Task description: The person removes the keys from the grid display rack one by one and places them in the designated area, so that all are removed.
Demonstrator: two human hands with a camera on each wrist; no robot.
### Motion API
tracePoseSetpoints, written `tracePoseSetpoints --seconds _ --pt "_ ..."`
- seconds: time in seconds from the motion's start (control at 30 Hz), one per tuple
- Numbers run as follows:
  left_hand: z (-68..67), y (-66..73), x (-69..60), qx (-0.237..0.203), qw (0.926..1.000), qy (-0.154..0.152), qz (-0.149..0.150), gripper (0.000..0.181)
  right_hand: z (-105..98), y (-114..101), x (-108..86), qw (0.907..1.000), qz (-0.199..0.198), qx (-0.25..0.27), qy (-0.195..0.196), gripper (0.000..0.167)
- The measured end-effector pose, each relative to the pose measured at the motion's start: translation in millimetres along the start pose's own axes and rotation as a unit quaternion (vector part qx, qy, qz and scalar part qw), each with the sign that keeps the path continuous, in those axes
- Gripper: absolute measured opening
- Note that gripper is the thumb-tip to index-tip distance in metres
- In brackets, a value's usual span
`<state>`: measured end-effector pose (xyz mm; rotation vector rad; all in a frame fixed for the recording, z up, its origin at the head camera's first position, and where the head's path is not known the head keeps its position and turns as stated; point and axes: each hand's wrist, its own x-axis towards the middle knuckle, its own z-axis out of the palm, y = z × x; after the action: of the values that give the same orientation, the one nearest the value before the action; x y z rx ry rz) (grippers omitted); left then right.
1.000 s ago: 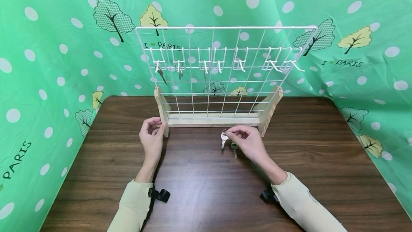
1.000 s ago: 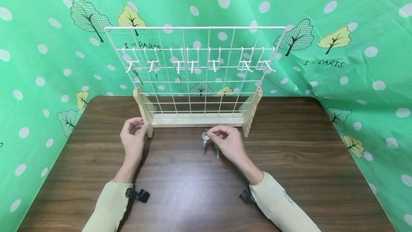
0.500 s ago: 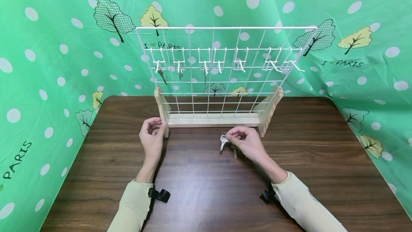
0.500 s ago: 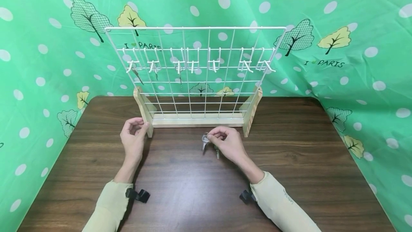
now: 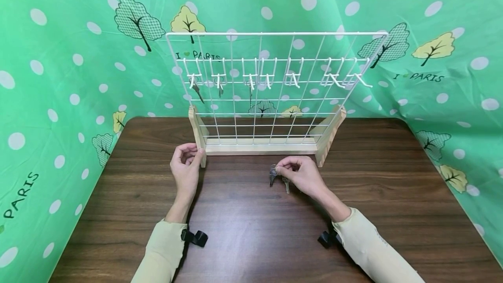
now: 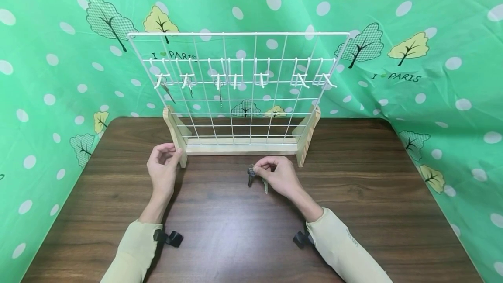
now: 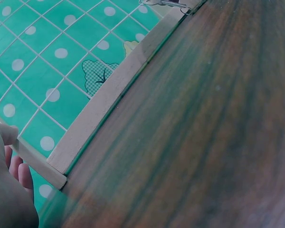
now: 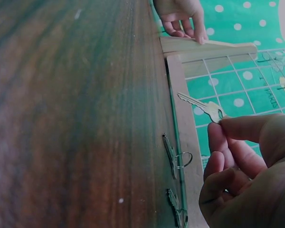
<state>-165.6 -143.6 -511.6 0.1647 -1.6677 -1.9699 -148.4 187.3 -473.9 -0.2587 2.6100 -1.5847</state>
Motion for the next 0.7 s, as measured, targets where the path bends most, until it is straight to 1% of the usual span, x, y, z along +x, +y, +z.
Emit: tracePoseSetpoints --seconds 0.3,0.53,0.7 --pt "0.2 0.2 -0.3 -0.003 1.0000 0.000 0.002 0.030 -0.8 1.0 -0.3 0.9993 -0.024 -0.029 -0.003 0.005" --pt "0.2 0.0 0.0 -0.005 1.0000 0.002 0.000 0.030 -0.7 4.4 0.6 0.9981 -0.035 -0.049 0.007 0.004" --pt "0.0 -0.8 0.3 -0.007 1.0000 0.001 0.000 0.031 0.9 7.1 0.8 0.9949 -0.055 -0.081 0.022 0.004"
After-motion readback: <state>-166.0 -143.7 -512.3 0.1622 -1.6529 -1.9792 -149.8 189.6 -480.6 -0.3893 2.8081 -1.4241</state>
